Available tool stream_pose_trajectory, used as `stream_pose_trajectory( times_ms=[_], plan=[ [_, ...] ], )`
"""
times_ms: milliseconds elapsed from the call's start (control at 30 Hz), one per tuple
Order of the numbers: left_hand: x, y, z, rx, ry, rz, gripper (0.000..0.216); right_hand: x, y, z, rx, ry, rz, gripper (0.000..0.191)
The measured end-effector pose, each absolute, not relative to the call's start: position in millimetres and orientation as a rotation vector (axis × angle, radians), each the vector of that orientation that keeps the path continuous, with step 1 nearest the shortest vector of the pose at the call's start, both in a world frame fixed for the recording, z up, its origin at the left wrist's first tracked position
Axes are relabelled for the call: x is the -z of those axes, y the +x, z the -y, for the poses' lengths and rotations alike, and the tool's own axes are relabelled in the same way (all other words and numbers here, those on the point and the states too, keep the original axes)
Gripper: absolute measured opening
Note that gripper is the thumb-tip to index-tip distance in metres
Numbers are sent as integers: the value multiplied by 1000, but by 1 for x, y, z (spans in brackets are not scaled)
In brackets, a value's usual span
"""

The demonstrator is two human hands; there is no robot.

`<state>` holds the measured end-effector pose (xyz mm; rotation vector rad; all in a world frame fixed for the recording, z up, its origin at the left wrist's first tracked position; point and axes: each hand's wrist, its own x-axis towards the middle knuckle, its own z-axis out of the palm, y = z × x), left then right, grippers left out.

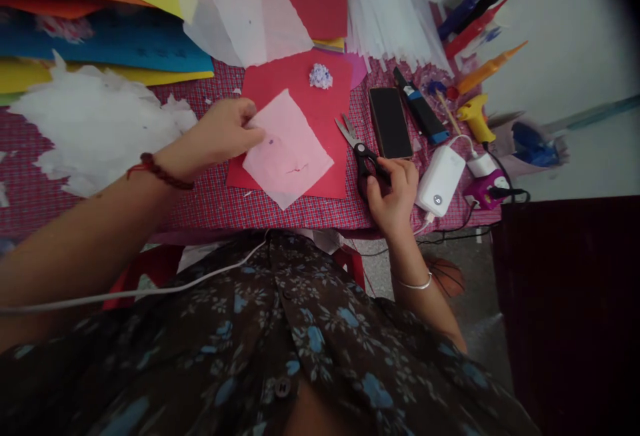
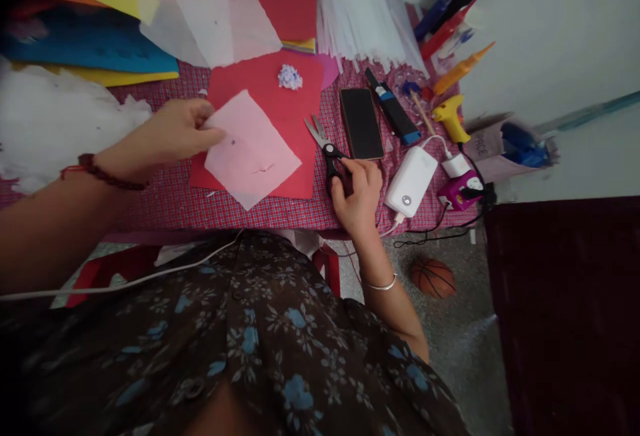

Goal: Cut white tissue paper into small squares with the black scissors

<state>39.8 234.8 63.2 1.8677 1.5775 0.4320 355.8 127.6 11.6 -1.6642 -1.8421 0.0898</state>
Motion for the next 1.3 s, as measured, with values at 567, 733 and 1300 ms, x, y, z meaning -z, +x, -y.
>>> stream_pose_trajectory(
  times_ms=[567, 733, 1300],
  plan=[
    [-51, -14, -145, -682, 1647, -1217, 78, -22, 263, -120, -605, -1209, 2433, 71],
    [-45, -17, -149, -719, 1673, -1222, 91, -19, 252, -125, -578, -1221, 2396, 68],
    [-46, -16, -143, -845, 2065, -1473, 13, -18, 236, -132, -515, -1369, 2299, 47]
  ],
)
